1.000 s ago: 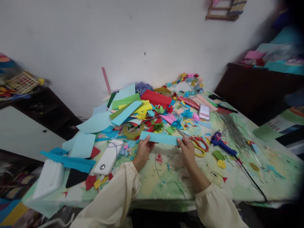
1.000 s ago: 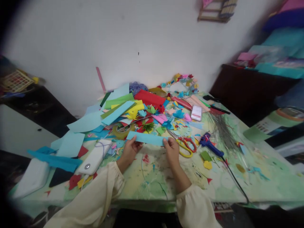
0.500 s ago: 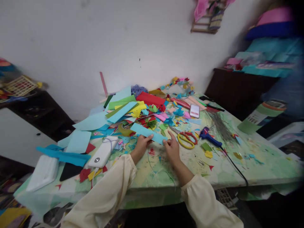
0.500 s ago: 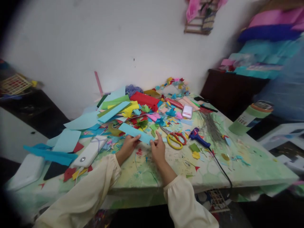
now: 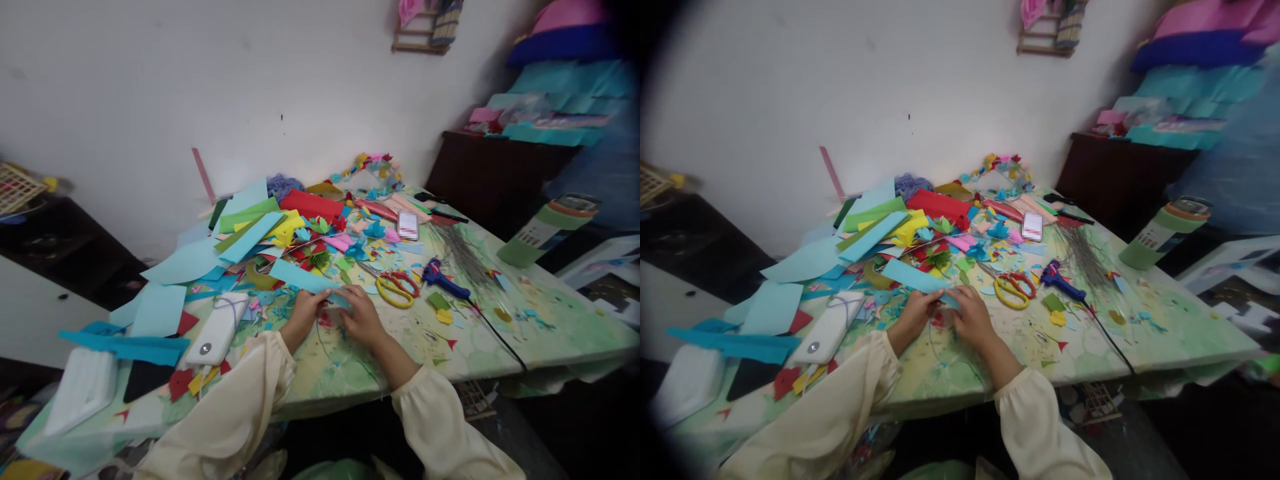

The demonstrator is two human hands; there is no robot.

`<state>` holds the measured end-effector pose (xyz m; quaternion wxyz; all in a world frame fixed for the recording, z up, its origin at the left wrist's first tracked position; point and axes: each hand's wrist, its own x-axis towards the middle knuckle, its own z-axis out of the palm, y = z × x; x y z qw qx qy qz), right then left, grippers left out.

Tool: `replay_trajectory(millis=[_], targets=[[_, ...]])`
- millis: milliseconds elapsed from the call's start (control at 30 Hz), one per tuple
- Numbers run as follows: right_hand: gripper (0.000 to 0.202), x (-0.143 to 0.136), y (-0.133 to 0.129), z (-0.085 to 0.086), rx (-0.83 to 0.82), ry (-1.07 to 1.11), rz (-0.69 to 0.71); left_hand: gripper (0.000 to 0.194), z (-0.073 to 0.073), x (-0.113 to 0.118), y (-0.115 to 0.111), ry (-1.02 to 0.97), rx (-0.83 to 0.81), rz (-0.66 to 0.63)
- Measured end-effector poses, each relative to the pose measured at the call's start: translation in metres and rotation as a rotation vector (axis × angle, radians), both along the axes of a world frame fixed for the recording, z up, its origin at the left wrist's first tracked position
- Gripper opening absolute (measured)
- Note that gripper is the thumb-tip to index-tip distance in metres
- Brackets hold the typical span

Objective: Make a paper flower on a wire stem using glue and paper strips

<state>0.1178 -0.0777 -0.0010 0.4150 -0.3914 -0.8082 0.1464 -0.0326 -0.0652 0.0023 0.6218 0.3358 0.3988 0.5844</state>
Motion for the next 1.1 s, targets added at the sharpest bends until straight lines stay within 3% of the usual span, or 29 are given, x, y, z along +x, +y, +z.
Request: replay_trajectory(millis=[200, 500, 900, 1100], targets=[[0.051, 0.001, 0.001, -0.002, 0.034, 0.035, -0.038, 0.025, -0.007, -0.001, 0.004, 0.053, -0.002, -0.022], [0.01, 0.0, 0.004, -0.001, 0.038, 0.2, -0.158, 0.027, -0.01, -0.001, 0.005, 0.039, 0.007, -0.076], [0.019, -0.009, 0.008, 0.004, -0.382, 0.48, -0.179, 0.03, 0.002, 0.005, -0.002, -0.006, -0.058, -0.138], [0.011, -0.008, 0.004, -0.001, -0.342, 0.499, -0.196, 0.033, 0.002, 0.006, -0.001, -0.036, -0.065, -0.077]])
